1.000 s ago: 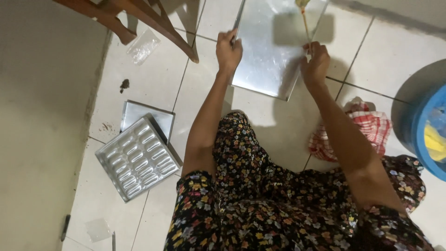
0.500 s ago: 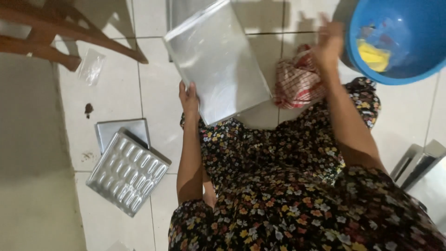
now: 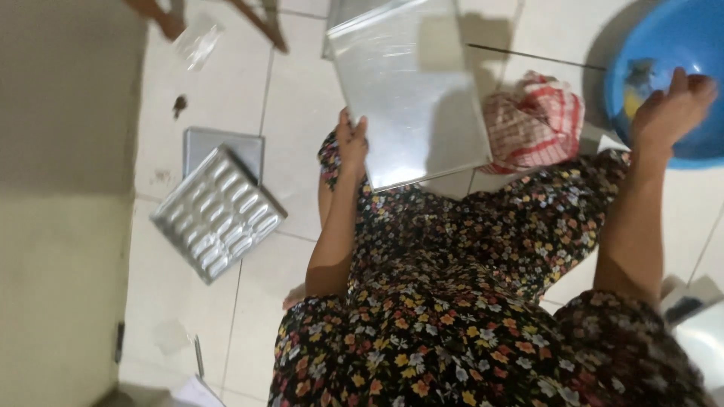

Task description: The person is greasing and wiping metal baking trays while sitting on the floor.

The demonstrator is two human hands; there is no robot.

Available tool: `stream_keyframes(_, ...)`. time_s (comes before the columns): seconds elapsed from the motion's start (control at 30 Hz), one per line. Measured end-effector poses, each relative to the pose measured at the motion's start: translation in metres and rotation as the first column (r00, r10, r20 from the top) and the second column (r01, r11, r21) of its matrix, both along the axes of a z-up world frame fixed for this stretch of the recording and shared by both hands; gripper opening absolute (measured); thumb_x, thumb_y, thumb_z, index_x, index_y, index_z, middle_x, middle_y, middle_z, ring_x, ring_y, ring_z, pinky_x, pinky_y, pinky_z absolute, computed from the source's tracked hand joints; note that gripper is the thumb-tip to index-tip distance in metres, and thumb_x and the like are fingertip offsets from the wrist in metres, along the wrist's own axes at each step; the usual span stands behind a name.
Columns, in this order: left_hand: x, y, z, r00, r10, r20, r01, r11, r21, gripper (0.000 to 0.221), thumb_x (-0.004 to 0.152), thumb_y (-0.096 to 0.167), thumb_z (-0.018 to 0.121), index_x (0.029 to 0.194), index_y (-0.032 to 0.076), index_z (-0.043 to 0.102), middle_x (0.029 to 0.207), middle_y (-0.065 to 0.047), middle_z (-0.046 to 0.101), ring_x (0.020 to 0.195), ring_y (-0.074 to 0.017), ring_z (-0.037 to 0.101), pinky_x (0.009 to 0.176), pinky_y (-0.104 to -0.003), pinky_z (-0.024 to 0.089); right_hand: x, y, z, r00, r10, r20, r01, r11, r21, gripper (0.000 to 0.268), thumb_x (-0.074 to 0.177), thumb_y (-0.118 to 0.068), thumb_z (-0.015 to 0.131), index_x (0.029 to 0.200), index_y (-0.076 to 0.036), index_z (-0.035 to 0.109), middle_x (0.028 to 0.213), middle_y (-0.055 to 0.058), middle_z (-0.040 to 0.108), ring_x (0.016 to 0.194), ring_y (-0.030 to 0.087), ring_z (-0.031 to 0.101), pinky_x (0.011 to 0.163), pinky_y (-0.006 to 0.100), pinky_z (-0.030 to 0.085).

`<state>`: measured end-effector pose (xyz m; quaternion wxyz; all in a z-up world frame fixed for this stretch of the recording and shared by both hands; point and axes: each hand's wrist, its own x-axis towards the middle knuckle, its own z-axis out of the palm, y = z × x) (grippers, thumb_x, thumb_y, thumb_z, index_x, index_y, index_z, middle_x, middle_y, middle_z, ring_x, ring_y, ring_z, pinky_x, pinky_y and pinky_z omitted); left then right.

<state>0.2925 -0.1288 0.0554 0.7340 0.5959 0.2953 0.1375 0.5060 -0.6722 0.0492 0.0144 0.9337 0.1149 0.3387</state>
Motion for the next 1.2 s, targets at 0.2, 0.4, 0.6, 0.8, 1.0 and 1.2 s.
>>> stream_keyframes(0.2,-0.033,-0.008,0.017,0.993,-0.009,0.117,0.015,0.999,-0.050,0.049,0.102,0.006,0.058,0.148,0.002,0.042,0.134,-0.018,0.060,0.116,-0.0244,0.058,0.102,-0.034,0.044,-0.099,0.194,0.007,0.803,0.451,-0.389,-0.242,0.844,0.479,0.066,0.098,-0.039,0.091,0.152,-0.015,0.061,0.159,0.035,0.024,0.142,0.063,0.020,0.103,0.094,0.021)
stream_keyframes(0.4,-0.069,-0.009,0.022,0.988,0.066,0.141,-0.047,0.990,-0.132,0.054,0.100,0.008,0.061,0.151,0.002,0.044,0.139,-0.018,0.060,0.121,-0.0235,0.056,0.104,-0.029,0.039,-0.092,0.175,-0.039,0.755,0.538,-0.374,-0.017,0.586,0.810,0.074,0.112,-0.041,0.012,0.119,0.010,0.066,0.102,0.019,0.066,0.080,0.028,0.063,0.063,0.037,0.053)
stream_keyframes(0.6,-0.070,-0.029,0.013,0.984,0.026,0.174,-0.023,1.000,-0.015,0.042,0.104,0.003,0.056,0.144,0.005,0.047,0.129,-0.016,0.064,0.111,-0.0234,0.060,0.100,-0.036,0.046,-0.071,0.157,0.031,0.815,0.526,0.244,-0.497,0.416,0.762,0.015,0.086,0.014,0.062,0.097,0.004,0.064,0.108,0.020,0.057,0.093,0.033,0.058,0.077,0.049,0.059)
stream_keyframes(0.8,-0.077,-0.072,0.043,0.999,-0.017,0.040,0.011,0.990,0.138,0.043,0.103,0.002,0.052,0.144,0.006,0.042,0.136,-0.017,0.057,0.109,-0.0269,0.057,0.091,-0.040,0.048,-0.224,0.338,0.121,0.408,0.907,0.100,-0.515,0.138,0.846,0.099,0.090,-0.040,0.080,0.155,-0.003,0.015,0.143,0.017,0.044,0.133,0.030,0.050,0.125,0.047,0.035)
stream_keyframes(1.0,-0.112,-0.105,0.049,0.983,-0.075,0.165,0.023,0.954,0.298,0.058,0.104,0.006,0.051,0.156,-0.006,0.029,0.156,-0.027,0.043,0.140,-0.0386,0.048,0.121,-0.049,0.039,-0.162,0.369,0.044,0.686,0.462,-0.562,-0.038,0.794,0.607,0.063,0.111,-0.060,0.029,0.161,-0.022,0.035,0.157,0.016,0.044,0.126,0.036,0.053,0.103,0.053,0.042)
stream_keyframes(1.2,-0.106,-0.108,0.074,0.989,-0.049,0.136,0.002,0.944,0.330,0.040,0.110,0.022,0.046,0.145,0.004,0.044,0.083,-0.003,0.061,0.049,-0.0104,0.045,0.039,-0.024,0.035,-0.126,0.369,0.035,0.661,0.747,0.069,-0.390,0.264,0.882,0.030,0.116,-0.026,0.041,0.132,-0.003,0.053,0.120,0.013,0.062,0.101,0.022,0.067,0.085,0.031,0.062)
